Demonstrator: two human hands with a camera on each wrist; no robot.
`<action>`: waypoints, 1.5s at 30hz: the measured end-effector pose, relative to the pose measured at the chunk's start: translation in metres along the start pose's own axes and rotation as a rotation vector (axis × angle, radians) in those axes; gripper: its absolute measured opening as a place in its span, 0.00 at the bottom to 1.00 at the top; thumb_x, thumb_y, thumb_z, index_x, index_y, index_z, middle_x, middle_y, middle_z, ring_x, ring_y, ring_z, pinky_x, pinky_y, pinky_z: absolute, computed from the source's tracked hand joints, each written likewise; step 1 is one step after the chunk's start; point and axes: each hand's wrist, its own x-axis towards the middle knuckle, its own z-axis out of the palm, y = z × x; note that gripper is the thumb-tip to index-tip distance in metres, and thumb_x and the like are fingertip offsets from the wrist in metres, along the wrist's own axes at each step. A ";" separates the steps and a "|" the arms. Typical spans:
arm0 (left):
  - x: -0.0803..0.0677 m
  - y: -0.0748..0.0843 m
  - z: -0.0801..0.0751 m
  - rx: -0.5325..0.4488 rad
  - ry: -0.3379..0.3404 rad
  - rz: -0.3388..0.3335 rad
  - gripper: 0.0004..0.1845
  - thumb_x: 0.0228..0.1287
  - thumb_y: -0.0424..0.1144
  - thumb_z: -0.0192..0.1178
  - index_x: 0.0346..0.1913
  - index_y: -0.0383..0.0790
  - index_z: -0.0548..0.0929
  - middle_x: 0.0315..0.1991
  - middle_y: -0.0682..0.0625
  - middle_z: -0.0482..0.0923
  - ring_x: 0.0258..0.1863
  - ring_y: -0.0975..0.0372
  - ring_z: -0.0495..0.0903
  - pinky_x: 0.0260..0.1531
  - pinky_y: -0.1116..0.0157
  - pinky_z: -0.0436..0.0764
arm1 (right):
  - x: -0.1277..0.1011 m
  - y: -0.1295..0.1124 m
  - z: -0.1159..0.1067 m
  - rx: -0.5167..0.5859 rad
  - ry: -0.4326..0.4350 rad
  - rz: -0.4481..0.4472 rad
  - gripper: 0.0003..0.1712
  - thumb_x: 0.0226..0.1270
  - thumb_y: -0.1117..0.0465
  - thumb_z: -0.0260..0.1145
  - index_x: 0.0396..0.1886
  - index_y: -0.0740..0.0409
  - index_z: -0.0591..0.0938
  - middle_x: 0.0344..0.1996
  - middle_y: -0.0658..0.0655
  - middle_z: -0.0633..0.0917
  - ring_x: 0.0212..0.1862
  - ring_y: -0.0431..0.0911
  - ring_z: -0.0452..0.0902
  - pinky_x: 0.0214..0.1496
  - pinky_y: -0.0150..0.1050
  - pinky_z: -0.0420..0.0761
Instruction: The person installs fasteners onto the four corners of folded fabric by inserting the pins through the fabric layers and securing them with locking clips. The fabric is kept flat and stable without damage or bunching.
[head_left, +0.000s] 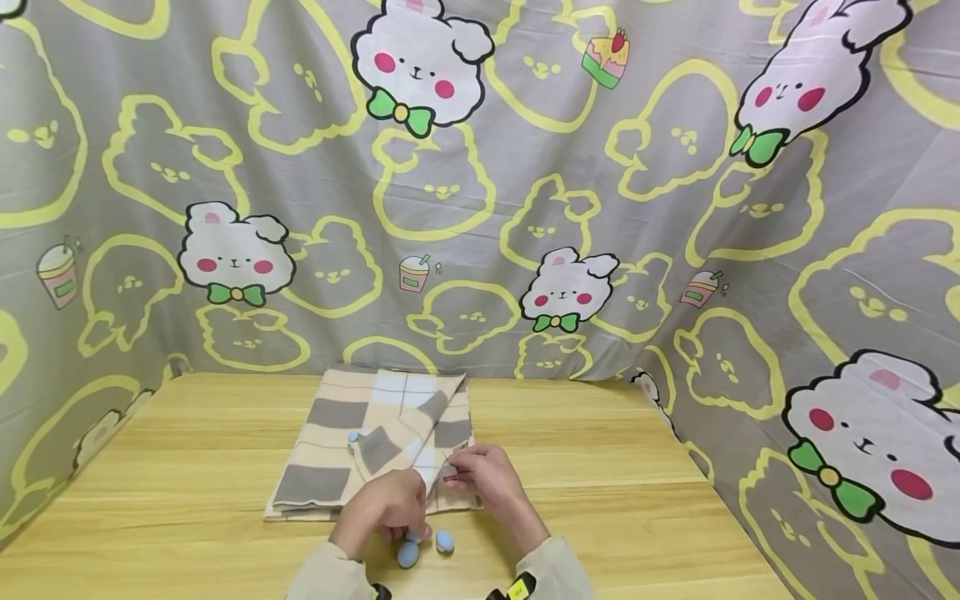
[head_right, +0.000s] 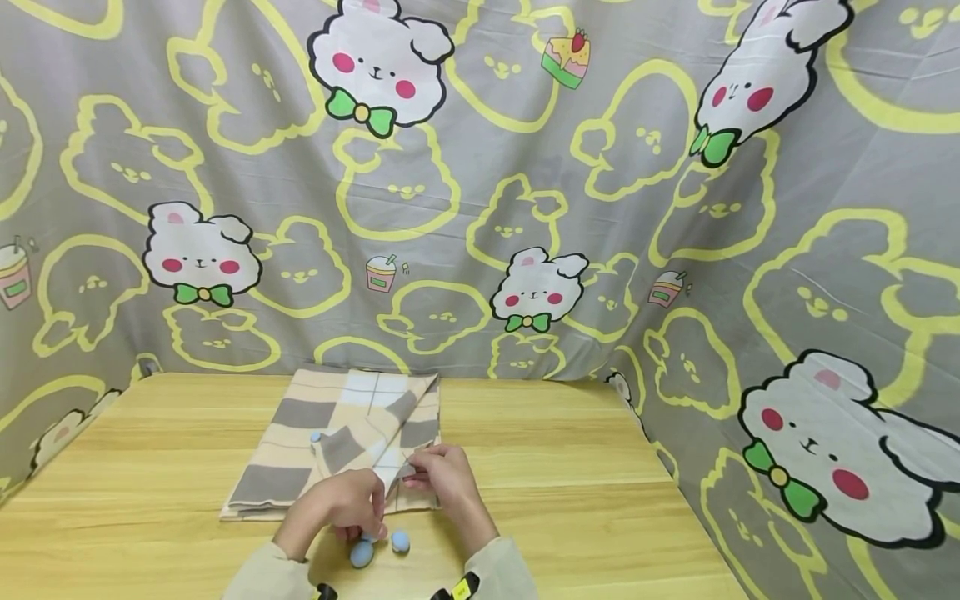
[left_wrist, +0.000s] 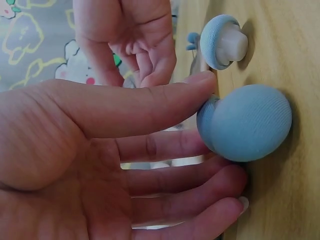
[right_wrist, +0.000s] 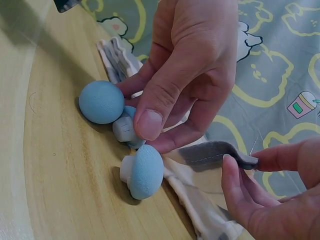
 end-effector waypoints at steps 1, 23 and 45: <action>0.000 0.000 0.000 -0.004 0.001 -0.002 0.14 0.48 0.31 0.77 0.20 0.40 0.79 0.16 0.45 0.80 0.16 0.59 0.79 0.19 0.62 0.83 | 0.000 0.000 0.000 -0.004 -0.001 0.000 0.12 0.69 0.69 0.61 0.44 0.77 0.80 0.30 0.57 0.85 0.31 0.40 0.84 0.38 0.31 0.86; 0.009 -0.005 -0.012 -0.292 0.155 0.150 0.06 0.55 0.26 0.67 0.29 0.36 0.79 0.17 0.47 0.78 0.17 0.61 0.77 0.18 0.69 0.71 | -0.002 -0.002 0.000 -0.029 0.019 0.004 0.11 0.69 0.68 0.61 0.43 0.76 0.80 0.31 0.54 0.83 0.32 0.40 0.82 0.38 0.31 0.84; 0.034 -0.011 0.001 -0.567 0.529 0.170 0.07 0.65 0.26 0.64 0.43 0.35 0.88 0.36 0.42 0.90 0.31 0.56 0.88 0.31 0.63 0.85 | -0.001 -0.001 0.002 -0.127 0.010 -0.006 0.13 0.72 0.65 0.62 0.45 0.75 0.81 0.31 0.55 0.83 0.28 0.39 0.78 0.34 0.30 0.82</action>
